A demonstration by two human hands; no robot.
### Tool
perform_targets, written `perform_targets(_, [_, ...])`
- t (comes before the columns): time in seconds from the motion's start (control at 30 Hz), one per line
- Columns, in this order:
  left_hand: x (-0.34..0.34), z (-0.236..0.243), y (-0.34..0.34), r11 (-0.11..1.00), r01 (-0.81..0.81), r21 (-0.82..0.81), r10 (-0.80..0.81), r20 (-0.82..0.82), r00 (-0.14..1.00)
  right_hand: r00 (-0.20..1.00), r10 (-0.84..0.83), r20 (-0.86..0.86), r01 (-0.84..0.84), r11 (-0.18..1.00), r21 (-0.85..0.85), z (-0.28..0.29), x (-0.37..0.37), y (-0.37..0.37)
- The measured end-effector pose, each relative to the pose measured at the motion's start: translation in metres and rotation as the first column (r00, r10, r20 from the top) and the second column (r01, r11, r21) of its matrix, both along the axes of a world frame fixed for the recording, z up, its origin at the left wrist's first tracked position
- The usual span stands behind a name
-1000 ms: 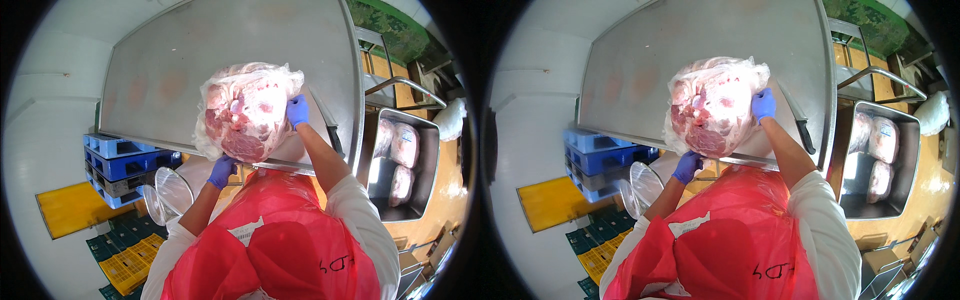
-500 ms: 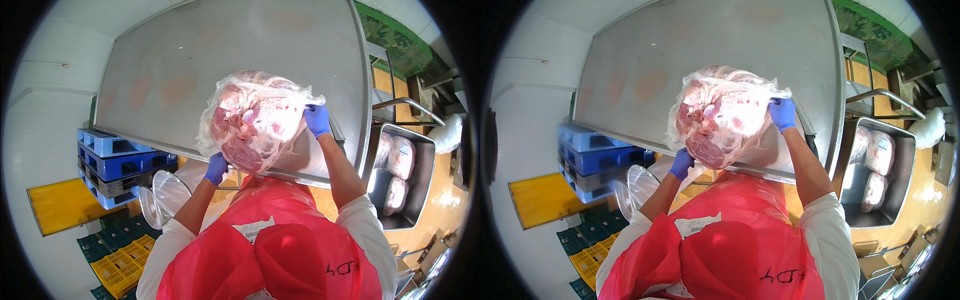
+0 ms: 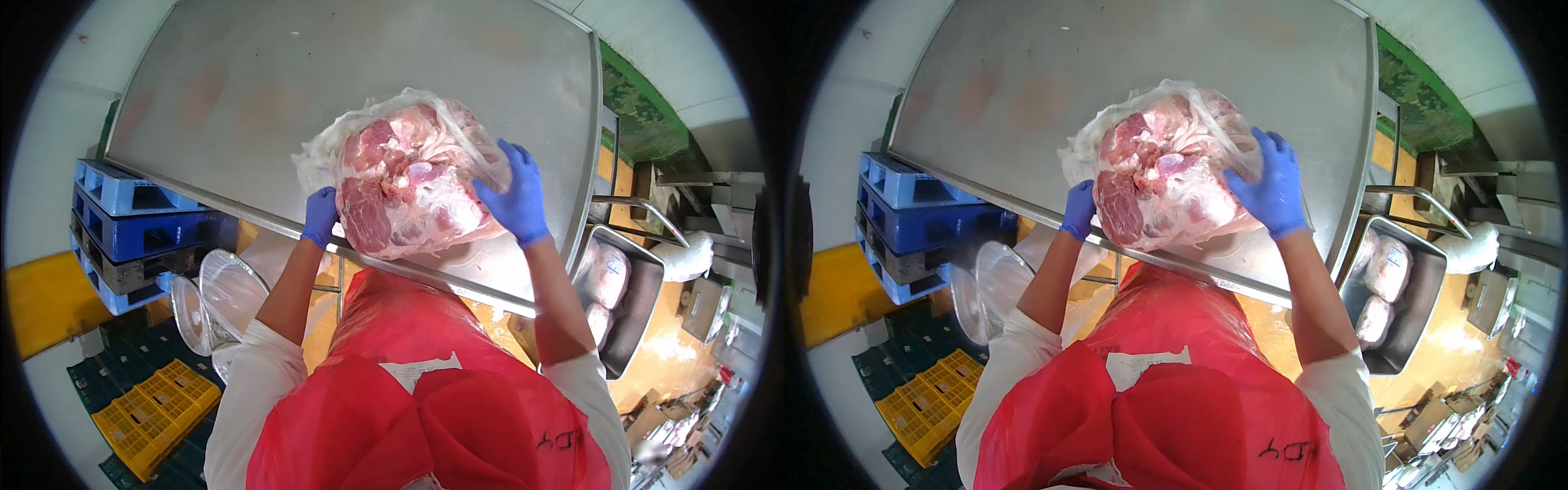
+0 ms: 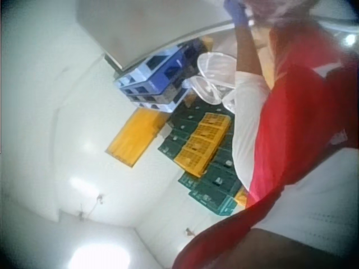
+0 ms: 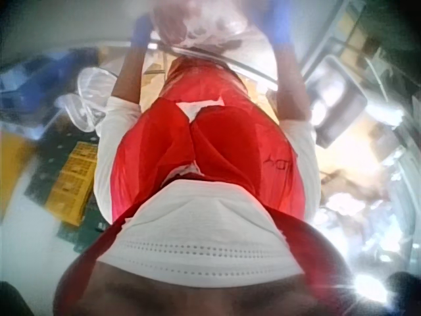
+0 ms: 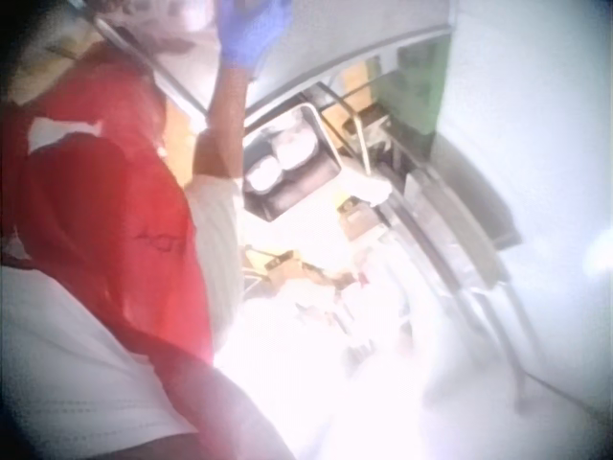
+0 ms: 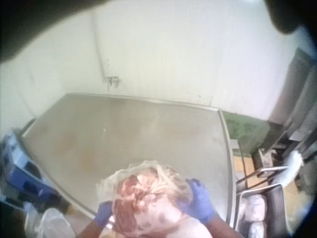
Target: The person unwraps a large piece of meat from plastic packaging on a stainless steel table. Using a knife, the person trims fat and connective tissue from the meat, rotating it to access different sides. The trimmed pieces are placed into a metal tray nearby.
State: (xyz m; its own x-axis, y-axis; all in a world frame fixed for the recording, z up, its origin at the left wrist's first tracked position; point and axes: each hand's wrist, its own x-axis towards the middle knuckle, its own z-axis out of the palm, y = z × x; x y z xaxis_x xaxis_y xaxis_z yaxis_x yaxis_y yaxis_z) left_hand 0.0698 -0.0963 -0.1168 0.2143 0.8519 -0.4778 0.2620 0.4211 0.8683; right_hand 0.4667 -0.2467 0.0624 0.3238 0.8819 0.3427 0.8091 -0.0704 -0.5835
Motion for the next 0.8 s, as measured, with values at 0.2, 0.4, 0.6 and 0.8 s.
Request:
perform_targets(0.2, [0.016,0.057,-0.03,0.995,-0.103,0.019,0.098,0.168,0.981,1.0,-0.006,0.021,0.011,0.963,-0.271,-0.025,0.007,0.04])
perform_targets(0.4, [0.005,0.071,-0.068,0.983,-0.103,0.154,0.081,0.14,0.987,0.986,0.128,0.107,-0.095,0.958,-0.271,-0.023,0.022,0.054])
perform_targets(0.6, [0.0,0.064,-0.086,0.998,0.048,0.04,-0.055,0.225,0.973,0.979,0.167,0.114,-0.124,0.942,-0.313,-0.027,0.042,0.072])
perform_targets(0.8, [0.004,0.052,-0.084,0.993,0.035,0.115,-0.051,0.135,0.99,0.981,-0.051,0.186,0.117,0.925,-0.362,-0.048,0.058,0.088])
